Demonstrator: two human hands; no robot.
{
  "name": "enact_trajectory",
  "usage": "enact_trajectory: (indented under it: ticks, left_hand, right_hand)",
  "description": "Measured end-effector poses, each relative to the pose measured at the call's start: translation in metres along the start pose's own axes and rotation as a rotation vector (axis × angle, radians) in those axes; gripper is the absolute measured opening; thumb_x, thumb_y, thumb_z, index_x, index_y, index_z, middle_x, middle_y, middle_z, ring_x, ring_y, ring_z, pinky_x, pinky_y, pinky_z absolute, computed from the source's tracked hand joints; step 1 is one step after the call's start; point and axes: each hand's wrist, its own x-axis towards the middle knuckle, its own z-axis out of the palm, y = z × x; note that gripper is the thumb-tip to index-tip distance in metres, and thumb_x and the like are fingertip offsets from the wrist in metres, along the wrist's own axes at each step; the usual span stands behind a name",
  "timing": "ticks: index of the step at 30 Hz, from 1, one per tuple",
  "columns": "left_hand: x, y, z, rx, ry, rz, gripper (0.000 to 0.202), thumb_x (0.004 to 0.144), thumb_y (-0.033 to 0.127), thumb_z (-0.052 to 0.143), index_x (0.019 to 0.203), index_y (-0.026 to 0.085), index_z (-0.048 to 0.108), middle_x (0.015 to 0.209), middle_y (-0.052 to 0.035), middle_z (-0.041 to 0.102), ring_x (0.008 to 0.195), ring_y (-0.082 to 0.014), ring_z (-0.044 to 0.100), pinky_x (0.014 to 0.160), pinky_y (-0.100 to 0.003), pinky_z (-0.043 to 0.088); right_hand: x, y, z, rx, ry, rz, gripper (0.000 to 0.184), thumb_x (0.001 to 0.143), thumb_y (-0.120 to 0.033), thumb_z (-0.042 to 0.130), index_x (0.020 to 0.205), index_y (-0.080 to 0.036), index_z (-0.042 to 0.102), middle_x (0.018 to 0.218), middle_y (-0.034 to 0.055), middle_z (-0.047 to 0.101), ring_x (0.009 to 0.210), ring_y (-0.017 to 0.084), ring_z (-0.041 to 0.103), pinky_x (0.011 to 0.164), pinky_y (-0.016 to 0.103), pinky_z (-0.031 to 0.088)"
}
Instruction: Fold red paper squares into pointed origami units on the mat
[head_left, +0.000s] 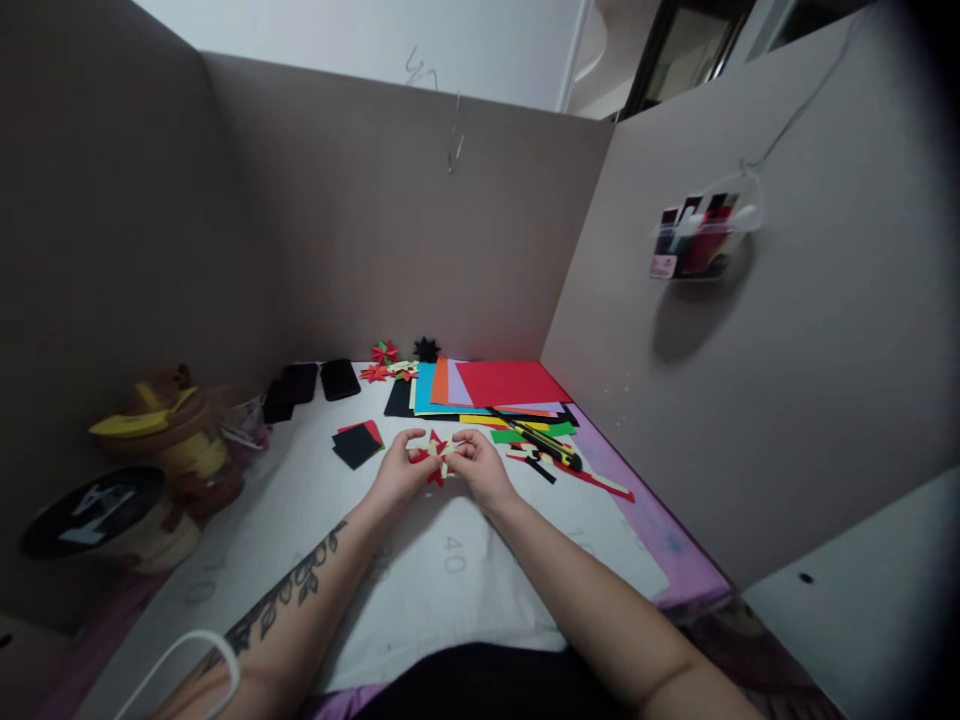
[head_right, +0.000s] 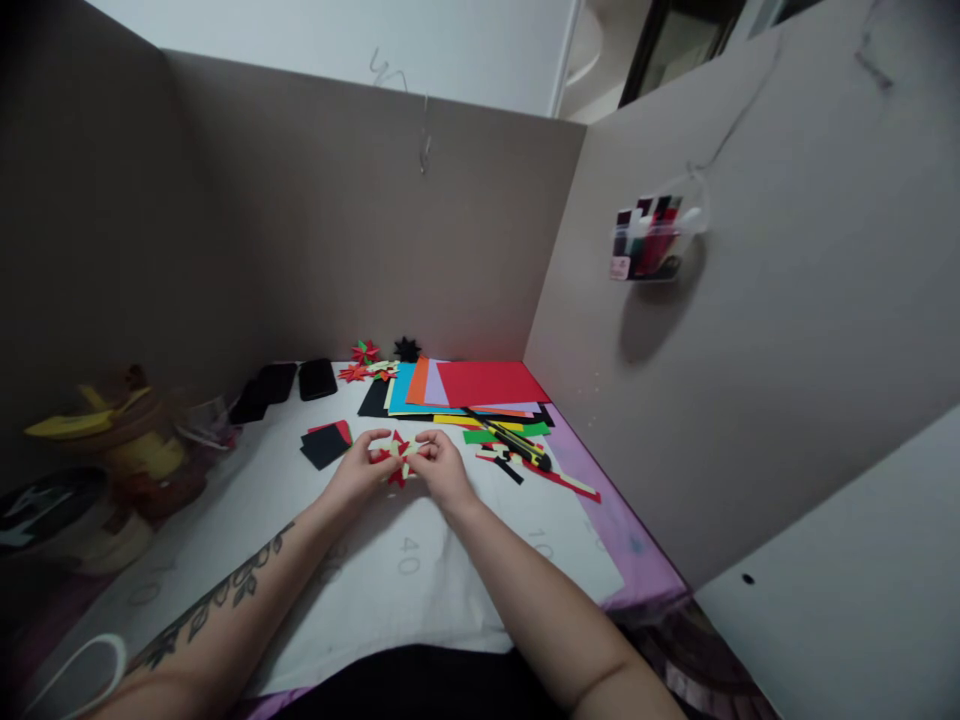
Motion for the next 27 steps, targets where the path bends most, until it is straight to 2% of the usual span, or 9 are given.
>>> enact_trajectory:
  ticks: [4, 8, 12, 15, 18, 21, 27]
  left_hand:
    - [-0.003, 0.006, 0.000, 0.024, 0.039, 0.032, 0.052, 0.062, 0.023, 0.065, 0.109, 0.017, 0.043, 0.058, 0.0052, 0.058, 0.044, -0.0083, 0.051, 0.043, -0.017, 0.037]
    - [0.000, 0.004, -0.004, 0.112, -0.012, 0.142, 0.051, 0.061, 0.021, 0.066, 0.106, 0.017, 0.045, 0.058, 0.0052, 0.058, 0.046, -0.0089, 0.052, 0.044, -0.017, 0.037]
    - [0.002, 0.000, -0.005, 0.143, -0.040, 0.206, 0.057, 0.061, 0.023, 0.068, 0.113, 0.016, 0.045, 0.063, 0.0023, 0.061, 0.049, -0.0102, 0.055, 0.046, -0.018, 0.038]
    - [0.001, 0.001, -0.006, 0.177, -0.037, 0.265, 0.054, 0.064, 0.023, 0.067, 0.113, 0.016, 0.046, 0.067, 0.0001, 0.064, 0.056, -0.0127, 0.060, 0.052, -0.020, 0.042]
    - [-0.003, 0.006, -0.007, 0.210, -0.007, 0.315, 0.048, 0.066, 0.022, 0.066, 0.110, 0.018, 0.047, 0.074, -0.0021, 0.067, 0.070, -0.0161, 0.065, 0.066, -0.024, 0.047]
    - [-0.007, 0.010, -0.008, 0.261, 0.033, 0.354, 0.045, 0.066, 0.022, 0.065, 0.108, 0.019, 0.049, 0.078, -0.0029, 0.069, 0.076, -0.0176, 0.066, 0.070, -0.025, 0.047]
    - [-0.008, 0.007, -0.008, 0.341, 0.043, 0.417, 0.042, 0.069, 0.024, 0.064, 0.109, 0.021, 0.050, 0.080, -0.0034, 0.069, 0.075, -0.0174, 0.065, 0.064, -0.023, 0.047]
  right_hand:
    - [-0.003, -0.003, 0.003, 0.014, -0.053, 0.007, 0.036, 0.060, -0.022, 0.066, 0.091, -0.021, 0.048, 0.055, -0.0097, 0.050, 0.046, 0.008, 0.047, 0.050, 0.020, 0.037]
    - [-0.003, -0.003, 0.002, -0.008, -0.050, -0.028, 0.034, 0.062, -0.022, 0.065, 0.092, -0.021, 0.049, 0.059, -0.0079, 0.052, 0.051, 0.009, 0.050, 0.054, 0.022, 0.040]
    - [-0.002, -0.002, -0.001, -0.076, -0.044, -0.110, 0.030, 0.065, -0.022, 0.063, 0.091, -0.021, 0.048, 0.061, -0.0067, 0.052, 0.054, 0.010, 0.051, 0.055, 0.022, 0.042]
    - [-0.005, -0.005, -0.002, -0.190, -0.015, -0.234, 0.027, 0.068, -0.021, 0.060, 0.094, -0.022, 0.049, 0.076, -0.0012, 0.056, 0.068, 0.013, 0.055, 0.062, 0.025, 0.045]
    - [-0.012, -0.013, -0.002, -0.421, 0.055, -0.480, 0.021, 0.071, -0.018, 0.059, 0.090, -0.022, 0.054, 0.097, 0.0047, 0.054, 0.091, 0.019, 0.054, 0.075, 0.031, 0.046]
    - [-0.017, -0.019, -0.002, -0.583, 0.073, -0.662, 0.013, 0.072, -0.016, 0.058, 0.084, -0.023, 0.058, 0.104, 0.0060, 0.051, 0.102, 0.022, 0.050, 0.089, 0.039, 0.041]
    - [-0.018, -0.019, -0.004, -0.643, 0.038, -0.679, 0.010, 0.074, -0.018, 0.059, 0.083, -0.023, 0.062, 0.102, 0.0064, 0.050, 0.104, 0.023, 0.049, 0.092, 0.040, 0.040]
